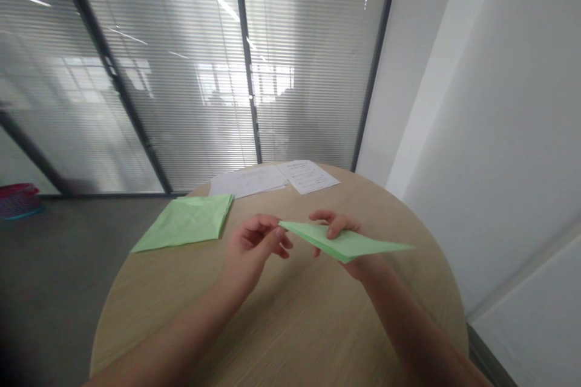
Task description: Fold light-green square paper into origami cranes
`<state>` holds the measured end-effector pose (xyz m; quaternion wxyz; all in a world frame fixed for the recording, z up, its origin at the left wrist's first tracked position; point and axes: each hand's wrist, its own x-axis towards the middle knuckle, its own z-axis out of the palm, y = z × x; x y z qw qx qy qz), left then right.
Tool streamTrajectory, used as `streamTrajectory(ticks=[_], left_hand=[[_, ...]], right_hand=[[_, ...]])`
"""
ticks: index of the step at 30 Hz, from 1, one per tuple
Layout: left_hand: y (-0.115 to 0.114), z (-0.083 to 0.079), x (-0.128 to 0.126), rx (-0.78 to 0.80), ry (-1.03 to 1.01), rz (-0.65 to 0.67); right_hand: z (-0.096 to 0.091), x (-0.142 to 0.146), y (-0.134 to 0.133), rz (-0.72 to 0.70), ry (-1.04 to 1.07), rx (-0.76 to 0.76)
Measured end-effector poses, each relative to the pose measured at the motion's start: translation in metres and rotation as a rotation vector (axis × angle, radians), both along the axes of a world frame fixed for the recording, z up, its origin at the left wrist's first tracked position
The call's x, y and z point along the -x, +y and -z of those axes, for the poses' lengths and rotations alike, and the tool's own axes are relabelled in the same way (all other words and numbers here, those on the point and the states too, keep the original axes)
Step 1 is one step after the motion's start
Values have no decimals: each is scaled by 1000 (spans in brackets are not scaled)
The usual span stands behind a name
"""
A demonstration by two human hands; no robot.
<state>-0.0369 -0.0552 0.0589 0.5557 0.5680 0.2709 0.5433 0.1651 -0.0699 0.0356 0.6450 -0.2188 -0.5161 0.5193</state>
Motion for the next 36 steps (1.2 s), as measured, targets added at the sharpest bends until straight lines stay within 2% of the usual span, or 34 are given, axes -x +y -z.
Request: streamTrajectory(ticks=[7,12,23,29,32,36], left_hand=[[5,2,0,58,-49,6],[5,0,-1,56,-98,-17],[15,4,0,194,-152,39],[18,1,1,212,-206,31],[20,0,2,190,-198,11],[24,1,4,110,-152,-71]], right_hand=[[5,-2,2,57,-69,-11],[11,-7,2,43,-142,-35],[19,-6,4,13,-126,-6],[16,1,5,-13,-94,-26],[15,6,8,20,-73,24],[17,8,14,138,-39,140]])
